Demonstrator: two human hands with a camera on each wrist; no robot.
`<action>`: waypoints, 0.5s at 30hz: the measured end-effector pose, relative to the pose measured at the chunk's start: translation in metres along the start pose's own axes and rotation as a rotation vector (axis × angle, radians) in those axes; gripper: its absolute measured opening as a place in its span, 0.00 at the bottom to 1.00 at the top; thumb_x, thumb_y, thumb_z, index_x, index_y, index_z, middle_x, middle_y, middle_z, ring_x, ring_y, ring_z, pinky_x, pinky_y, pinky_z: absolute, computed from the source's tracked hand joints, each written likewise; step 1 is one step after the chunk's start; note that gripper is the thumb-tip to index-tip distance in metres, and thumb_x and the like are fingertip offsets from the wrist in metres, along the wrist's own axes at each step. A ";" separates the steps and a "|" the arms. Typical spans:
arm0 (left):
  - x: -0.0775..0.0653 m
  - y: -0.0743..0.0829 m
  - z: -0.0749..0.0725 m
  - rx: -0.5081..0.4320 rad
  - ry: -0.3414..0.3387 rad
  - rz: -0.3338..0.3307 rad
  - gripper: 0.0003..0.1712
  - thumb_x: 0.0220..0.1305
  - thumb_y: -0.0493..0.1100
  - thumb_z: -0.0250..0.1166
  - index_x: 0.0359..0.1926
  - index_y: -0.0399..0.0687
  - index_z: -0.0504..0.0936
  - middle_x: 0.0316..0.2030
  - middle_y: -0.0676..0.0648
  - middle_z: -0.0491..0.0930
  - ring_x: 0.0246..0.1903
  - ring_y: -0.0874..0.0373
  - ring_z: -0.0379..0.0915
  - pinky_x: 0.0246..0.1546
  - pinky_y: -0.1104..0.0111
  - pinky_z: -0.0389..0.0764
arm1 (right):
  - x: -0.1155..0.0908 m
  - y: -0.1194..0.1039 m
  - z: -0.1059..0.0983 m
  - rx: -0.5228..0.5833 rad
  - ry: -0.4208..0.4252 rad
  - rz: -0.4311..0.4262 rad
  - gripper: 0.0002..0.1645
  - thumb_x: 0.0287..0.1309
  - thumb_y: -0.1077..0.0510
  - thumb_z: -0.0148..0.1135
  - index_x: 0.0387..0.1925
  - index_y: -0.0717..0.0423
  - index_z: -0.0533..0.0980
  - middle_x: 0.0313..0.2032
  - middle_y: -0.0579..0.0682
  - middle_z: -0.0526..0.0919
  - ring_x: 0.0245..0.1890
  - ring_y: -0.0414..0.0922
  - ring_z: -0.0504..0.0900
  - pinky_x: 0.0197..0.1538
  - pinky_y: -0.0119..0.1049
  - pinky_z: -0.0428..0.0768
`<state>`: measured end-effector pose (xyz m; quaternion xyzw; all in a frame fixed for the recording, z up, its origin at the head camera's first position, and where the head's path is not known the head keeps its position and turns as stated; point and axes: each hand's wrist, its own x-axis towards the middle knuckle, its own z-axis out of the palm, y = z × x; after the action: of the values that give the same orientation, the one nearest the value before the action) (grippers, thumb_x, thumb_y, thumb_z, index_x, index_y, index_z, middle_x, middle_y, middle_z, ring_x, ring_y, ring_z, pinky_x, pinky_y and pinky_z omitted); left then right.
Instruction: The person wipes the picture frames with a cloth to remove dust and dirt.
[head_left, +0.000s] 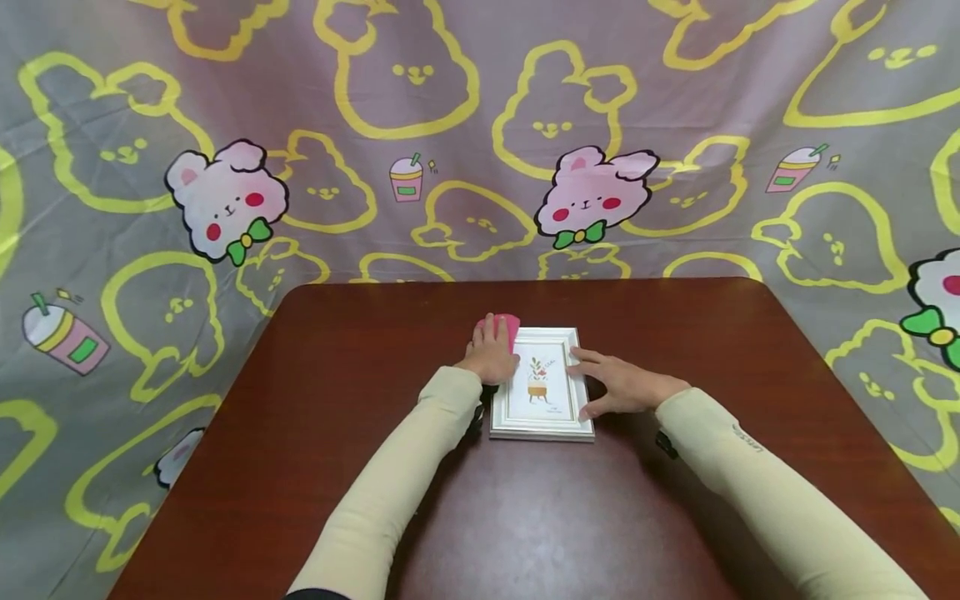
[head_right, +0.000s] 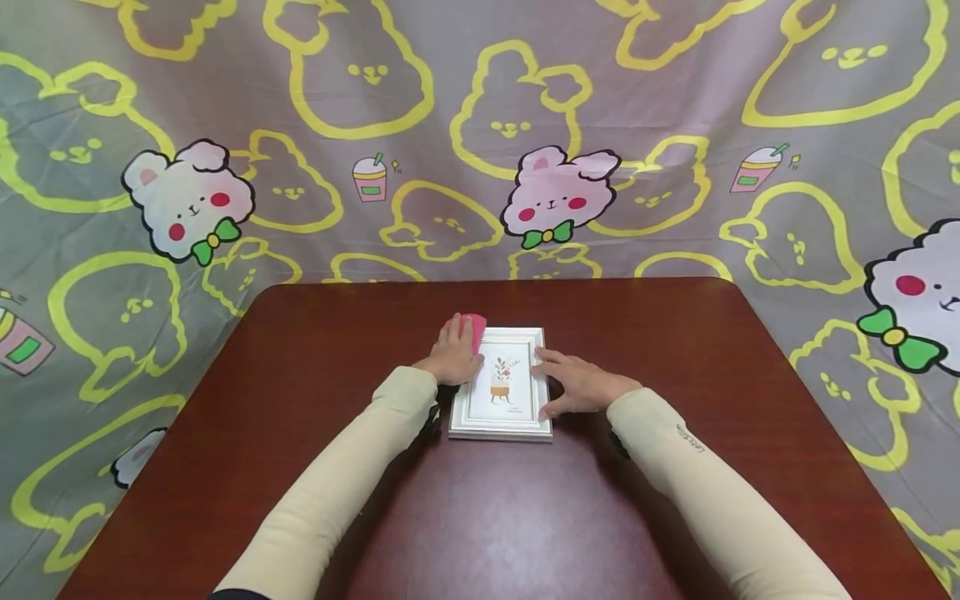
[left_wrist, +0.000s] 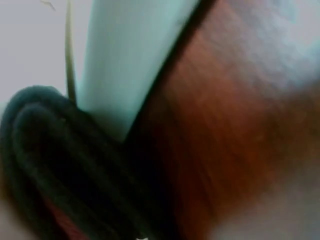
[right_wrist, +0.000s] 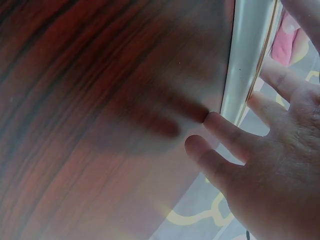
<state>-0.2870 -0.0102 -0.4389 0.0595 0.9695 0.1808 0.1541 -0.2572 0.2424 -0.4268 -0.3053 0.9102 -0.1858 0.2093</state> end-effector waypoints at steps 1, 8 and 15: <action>-0.001 -0.001 0.000 -0.001 0.006 0.002 0.45 0.74 0.53 0.50 0.80 0.46 0.36 0.80 0.40 0.30 0.79 0.39 0.31 0.76 0.48 0.50 | 0.000 -0.001 0.000 -0.002 -0.002 0.004 0.51 0.52 0.39 0.72 0.72 0.56 0.64 0.78 0.59 0.50 0.74 0.62 0.55 0.71 0.62 0.60; -0.013 -0.006 0.003 -0.004 0.024 0.017 0.46 0.73 0.54 0.50 0.80 0.45 0.36 0.80 0.40 0.30 0.79 0.39 0.31 0.76 0.48 0.52 | 0.002 -0.003 -0.003 0.013 -0.028 0.022 0.51 0.53 0.41 0.72 0.73 0.55 0.62 0.79 0.57 0.47 0.75 0.62 0.54 0.72 0.63 0.59; -0.042 -0.005 0.019 0.052 0.016 0.065 0.47 0.73 0.56 0.51 0.79 0.43 0.37 0.79 0.37 0.29 0.78 0.36 0.34 0.74 0.47 0.56 | -0.002 -0.001 -0.004 0.011 -0.023 0.000 0.51 0.53 0.40 0.72 0.73 0.57 0.63 0.78 0.59 0.48 0.75 0.63 0.54 0.71 0.63 0.60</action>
<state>-0.2411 -0.0155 -0.4460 0.0932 0.9727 0.1610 0.1387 -0.2574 0.2433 -0.4226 -0.3063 0.9067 -0.1872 0.2216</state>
